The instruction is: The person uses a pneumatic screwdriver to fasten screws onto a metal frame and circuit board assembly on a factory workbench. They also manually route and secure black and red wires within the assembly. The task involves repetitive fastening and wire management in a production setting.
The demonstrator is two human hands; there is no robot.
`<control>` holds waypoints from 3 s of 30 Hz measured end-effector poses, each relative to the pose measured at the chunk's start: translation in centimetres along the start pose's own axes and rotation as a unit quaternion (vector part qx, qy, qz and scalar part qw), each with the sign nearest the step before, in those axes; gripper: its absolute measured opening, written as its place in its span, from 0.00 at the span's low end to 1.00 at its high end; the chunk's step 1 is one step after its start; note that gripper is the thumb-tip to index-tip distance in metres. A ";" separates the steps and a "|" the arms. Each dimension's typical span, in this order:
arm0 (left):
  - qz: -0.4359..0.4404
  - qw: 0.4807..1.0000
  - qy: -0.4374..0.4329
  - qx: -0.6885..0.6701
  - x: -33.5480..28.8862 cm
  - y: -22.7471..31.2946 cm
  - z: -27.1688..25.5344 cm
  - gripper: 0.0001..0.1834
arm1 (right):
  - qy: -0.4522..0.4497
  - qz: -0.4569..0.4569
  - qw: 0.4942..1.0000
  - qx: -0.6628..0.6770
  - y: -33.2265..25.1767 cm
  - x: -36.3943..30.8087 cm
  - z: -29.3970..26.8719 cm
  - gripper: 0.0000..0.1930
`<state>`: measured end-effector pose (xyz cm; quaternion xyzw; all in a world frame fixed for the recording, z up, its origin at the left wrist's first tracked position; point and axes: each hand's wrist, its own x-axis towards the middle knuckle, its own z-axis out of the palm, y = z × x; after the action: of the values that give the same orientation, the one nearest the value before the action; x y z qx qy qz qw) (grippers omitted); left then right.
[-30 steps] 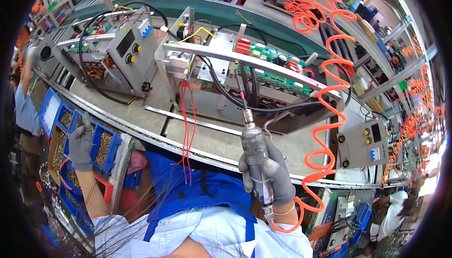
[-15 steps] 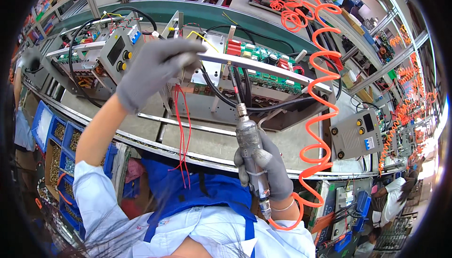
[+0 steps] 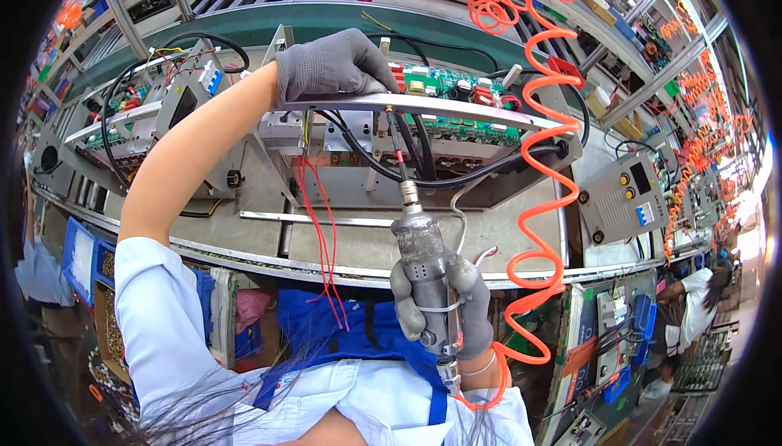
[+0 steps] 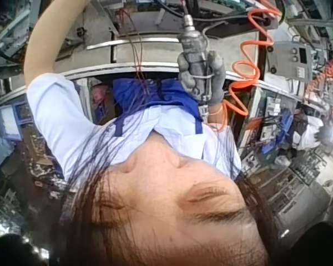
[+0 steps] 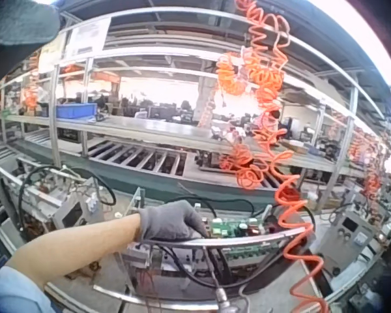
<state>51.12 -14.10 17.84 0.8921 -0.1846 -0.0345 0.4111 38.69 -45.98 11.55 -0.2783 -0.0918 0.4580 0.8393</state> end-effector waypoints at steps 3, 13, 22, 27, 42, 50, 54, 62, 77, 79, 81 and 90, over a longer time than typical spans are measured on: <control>0.016 1.000 -0.002 0.015 0.4 -0.5 0.1 0.14 | 0.017 -0.003 0.999 0.035 0.9 -0.1 0.6 0.35; 0.012 0.999 -0.028 0.031 0.2 -0.5 -0.6 0.14 | -0.013 -0.010 0.991 0.132 2.6 0.7 3.6 0.40; 0.019 0.999 -0.043 0.017 0.5 -0.8 -0.4 0.15 | 0.058 -0.006 0.994 0.096 2.8 0.9 4.3 0.30; 0.029 0.999 -0.040 0.017 0.2 -0.8 -0.6 0.15 | 0.032 0.009 0.998 0.059 2.6 0.8 3.5 0.32; 0.196 0.780 0.571 0.162 -10.6 3.1 3.9 0.13 | 0.181 -0.143 0.957 0.173 -4.7 -15.7 -8.3 0.29; -0.247 0.805 0.538 -0.042 -16.9 -8.5 25.4 0.30 | 0.379 -0.206 0.861 0.270 -9.6 -18.3 -28.1 0.14; -0.334 0.861 0.307 -0.231 -12.9 -5.7 27.0 0.23 | 0.417 -0.250 0.840 0.240 -11.2 -18.2 -34.8 0.11; -0.026 0.588 0.368 -0.720 -0.5 -2.5 29.3 0.13 | 0.310 -0.250 0.866 0.303 -11.7 -20.9 -41.5 0.10; -0.290 0.834 0.332 0.332 -12.8 -6.8 28.9 0.12 | 0.279 -0.118 0.930 -0.207 -3.4 -10.6 -17.9 0.26; -0.313 0.841 0.302 0.321 -14.5 -9.3 28.2 0.12 | 0.255 -0.199 0.866 -0.382 -5.5 -6.7 -13.2 0.21; -0.306 0.853 0.279 0.318 -14.8 -10.4 27.4 0.11 | 0.187 -0.354 0.734 -0.549 -7.8 -3.1 -10.2 0.20; -0.150 0.911 0.314 0.221 -21.7 -4.8 24.3 0.15 | 0.118 -0.373 0.585 -0.711 -22.0 9.0 -4.6 0.20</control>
<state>27.22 -21.06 -3.73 0.9421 0.0872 0.2282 0.2297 61.42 -49.77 18.99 -0.7791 -0.3836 -0.1431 0.4747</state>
